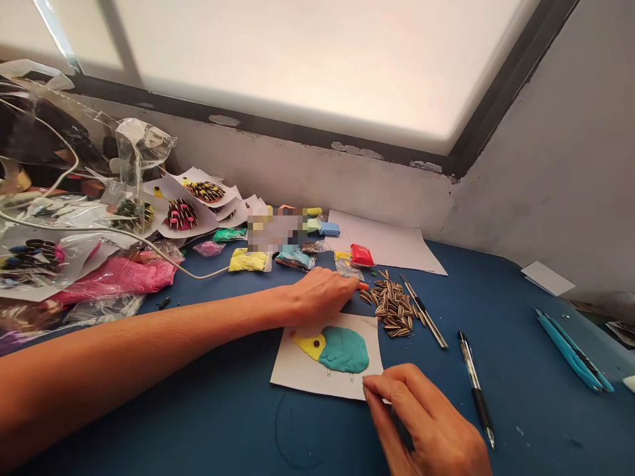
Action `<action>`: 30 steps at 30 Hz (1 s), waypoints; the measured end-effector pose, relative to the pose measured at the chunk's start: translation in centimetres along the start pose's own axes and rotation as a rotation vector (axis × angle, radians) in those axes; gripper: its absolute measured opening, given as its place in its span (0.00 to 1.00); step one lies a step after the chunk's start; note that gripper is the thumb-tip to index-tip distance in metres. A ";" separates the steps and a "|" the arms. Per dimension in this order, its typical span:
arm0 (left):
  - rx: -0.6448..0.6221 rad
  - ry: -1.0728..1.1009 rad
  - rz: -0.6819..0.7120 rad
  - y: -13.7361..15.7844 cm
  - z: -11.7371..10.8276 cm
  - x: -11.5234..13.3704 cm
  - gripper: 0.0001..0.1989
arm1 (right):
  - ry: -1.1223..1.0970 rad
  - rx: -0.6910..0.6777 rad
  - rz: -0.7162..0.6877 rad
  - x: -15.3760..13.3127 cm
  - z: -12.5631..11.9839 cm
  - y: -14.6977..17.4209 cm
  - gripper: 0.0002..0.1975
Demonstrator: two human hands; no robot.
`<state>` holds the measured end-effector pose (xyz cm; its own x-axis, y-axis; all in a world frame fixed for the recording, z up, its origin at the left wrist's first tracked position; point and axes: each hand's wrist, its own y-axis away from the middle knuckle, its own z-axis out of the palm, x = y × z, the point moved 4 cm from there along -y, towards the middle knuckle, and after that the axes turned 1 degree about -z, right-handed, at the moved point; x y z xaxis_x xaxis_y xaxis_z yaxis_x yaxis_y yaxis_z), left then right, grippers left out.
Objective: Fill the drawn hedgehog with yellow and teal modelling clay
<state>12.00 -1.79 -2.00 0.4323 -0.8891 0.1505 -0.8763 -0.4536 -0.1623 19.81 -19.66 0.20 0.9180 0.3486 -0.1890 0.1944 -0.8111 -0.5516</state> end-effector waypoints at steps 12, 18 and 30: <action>0.041 -0.008 -0.005 -0.4 -0.2 -1.3 0.12 | -0.064 0.049 0.008 1.4 1.1 -2.3 0.03; 0.057 -0.003 0.006 -0.5 0.1 -1.8 0.13 | -0.059 -0.030 -0.031 1.9 1.3 -0.7 0.06; 0.074 -0.012 0.029 -0.3 0.1 -1.6 0.14 | -0.055 -0.045 -0.032 1.4 2.4 -1.5 0.04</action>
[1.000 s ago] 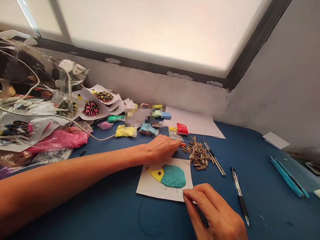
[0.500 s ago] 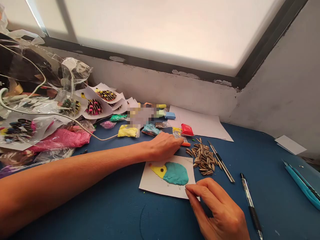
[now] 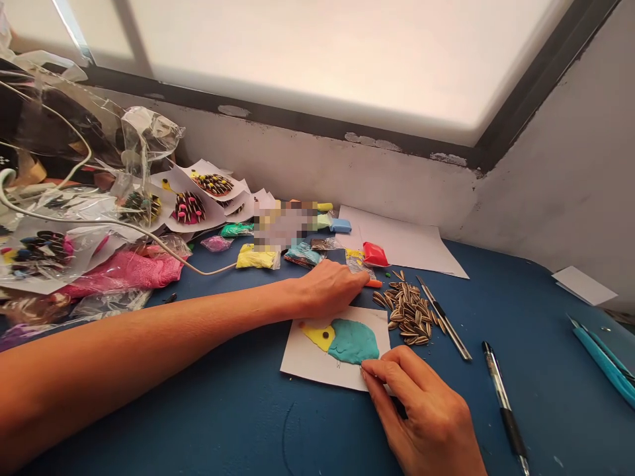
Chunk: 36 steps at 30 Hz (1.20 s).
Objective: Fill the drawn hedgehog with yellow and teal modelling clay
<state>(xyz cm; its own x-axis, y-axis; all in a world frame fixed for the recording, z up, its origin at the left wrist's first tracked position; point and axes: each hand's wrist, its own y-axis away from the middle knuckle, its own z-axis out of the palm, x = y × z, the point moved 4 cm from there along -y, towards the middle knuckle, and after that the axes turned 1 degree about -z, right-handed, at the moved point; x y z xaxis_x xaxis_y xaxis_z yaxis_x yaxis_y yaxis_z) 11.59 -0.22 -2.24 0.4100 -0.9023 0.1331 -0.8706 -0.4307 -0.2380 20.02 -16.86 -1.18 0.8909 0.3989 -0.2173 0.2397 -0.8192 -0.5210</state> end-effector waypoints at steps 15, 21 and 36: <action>-0.028 -0.001 -0.003 0.0 -0.1 0.0 0.14 | 0.069 -0.040 -0.042 -0.1 0.3 0.1 0.06; -0.014 0.005 -0.004 -0.1 -0.1 0.0 0.14 | 0.147 -0.043 -0.088 -0.4 0.1 0.4 0.07; -0.003 -0.020 -0.003 -0.1 0.2 0.0 0.15 | 0.340 -0.032 -0.258 -0.4 -0.1 1.5 0.14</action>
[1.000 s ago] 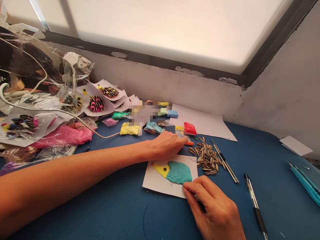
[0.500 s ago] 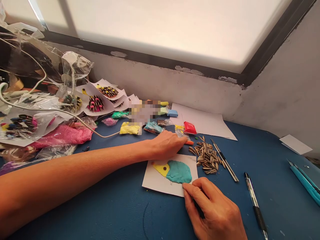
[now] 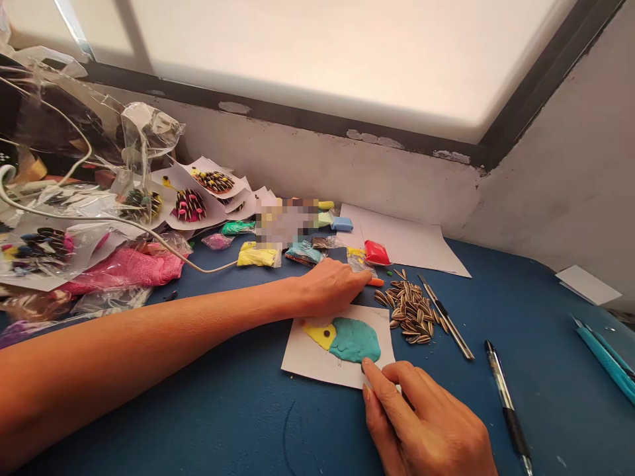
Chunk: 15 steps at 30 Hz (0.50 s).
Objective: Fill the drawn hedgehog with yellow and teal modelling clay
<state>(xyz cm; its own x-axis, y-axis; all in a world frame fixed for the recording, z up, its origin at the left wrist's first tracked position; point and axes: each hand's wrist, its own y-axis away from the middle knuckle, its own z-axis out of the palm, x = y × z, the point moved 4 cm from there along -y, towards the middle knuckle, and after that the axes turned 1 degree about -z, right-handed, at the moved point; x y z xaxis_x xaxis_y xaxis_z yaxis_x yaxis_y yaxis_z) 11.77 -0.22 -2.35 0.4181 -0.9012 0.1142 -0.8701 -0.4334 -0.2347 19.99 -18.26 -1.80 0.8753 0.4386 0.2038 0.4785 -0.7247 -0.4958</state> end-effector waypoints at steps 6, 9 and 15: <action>0.011 0.006 0.003 -0.1 0.1 -0.1 0.15 | -0.008 -0.044 -0.004 -0.1 0.2 -0.2 0.13; 0.012 0.003 0.004 0.0 0.2 -0.1 0.15 | -0.007 -0.056 -0.002 -0.2 0.1 -0.2 0.12; 0.003 0.022 0.006 0.0 0.1 -0.1 0.15 | -0.029 -0.014 0.043 0.0 -0.1 0.0 0.13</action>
<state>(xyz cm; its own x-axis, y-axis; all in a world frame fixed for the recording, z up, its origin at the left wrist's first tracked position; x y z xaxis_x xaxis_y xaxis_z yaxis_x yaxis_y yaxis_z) 11.74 -0.16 -2.47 0.4067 -0.9037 0.1338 -0.8720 -0.4276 -0.2381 20.01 -18.34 -1.72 0.8929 0.4219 0.1575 0.4414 -0.7507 -0.4915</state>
